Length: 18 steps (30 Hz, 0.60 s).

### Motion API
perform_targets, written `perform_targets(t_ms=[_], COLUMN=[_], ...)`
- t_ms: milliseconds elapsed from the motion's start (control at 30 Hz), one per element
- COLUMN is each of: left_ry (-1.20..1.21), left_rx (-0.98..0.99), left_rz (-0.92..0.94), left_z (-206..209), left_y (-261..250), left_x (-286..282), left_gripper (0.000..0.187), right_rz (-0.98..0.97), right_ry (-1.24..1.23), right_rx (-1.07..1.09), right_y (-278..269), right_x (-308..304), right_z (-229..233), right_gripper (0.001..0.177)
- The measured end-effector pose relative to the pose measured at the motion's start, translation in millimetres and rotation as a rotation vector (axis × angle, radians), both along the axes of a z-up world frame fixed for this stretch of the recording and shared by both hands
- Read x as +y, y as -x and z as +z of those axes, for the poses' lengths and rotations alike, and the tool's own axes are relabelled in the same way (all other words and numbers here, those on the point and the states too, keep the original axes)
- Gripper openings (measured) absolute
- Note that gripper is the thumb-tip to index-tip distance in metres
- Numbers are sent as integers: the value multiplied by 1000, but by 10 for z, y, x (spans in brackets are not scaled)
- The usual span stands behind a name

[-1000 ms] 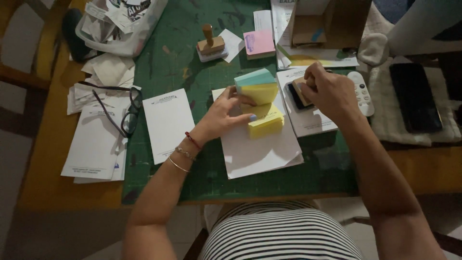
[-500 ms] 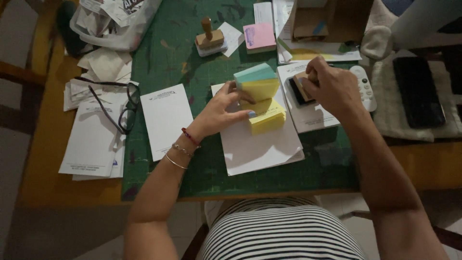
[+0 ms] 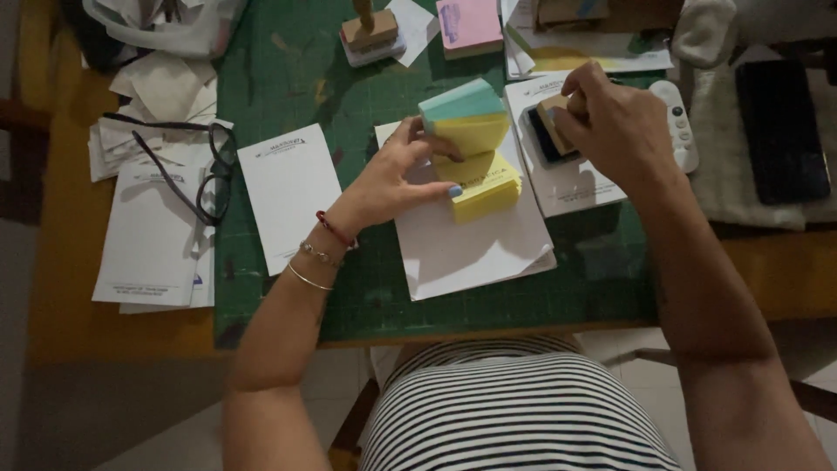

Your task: Using a rubber stamp and ink pad to mark individual pages in a small notepad or stack of cards.

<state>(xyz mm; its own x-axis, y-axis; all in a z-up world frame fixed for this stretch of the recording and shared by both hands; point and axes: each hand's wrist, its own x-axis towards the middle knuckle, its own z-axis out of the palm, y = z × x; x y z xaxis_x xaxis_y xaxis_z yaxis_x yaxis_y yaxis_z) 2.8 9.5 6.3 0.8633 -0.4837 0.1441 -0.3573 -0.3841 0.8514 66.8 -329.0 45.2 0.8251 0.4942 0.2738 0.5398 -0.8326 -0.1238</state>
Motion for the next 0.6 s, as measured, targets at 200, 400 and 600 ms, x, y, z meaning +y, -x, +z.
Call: perform_targets(t_ms=[200, 400, 600], left_ry=[-55, -114, -128], left_rx=[10, -36, -52], left_rz=[-10, 6, 29], left_z=[29, 32, 93], left_y=[16, 30, 97], left_x=[-20, -41, -79], left_gripper=[52, 65, 63], right_rz=[-9, -25, -5], right_ry=[8, 12, -13], right_rx=[-13, -3, -19], right_y=[-45, -39, -60], right_x=[-27, -16, -26], right_z=[-60, -54, -66], right_gripper=[27, 28, 27])
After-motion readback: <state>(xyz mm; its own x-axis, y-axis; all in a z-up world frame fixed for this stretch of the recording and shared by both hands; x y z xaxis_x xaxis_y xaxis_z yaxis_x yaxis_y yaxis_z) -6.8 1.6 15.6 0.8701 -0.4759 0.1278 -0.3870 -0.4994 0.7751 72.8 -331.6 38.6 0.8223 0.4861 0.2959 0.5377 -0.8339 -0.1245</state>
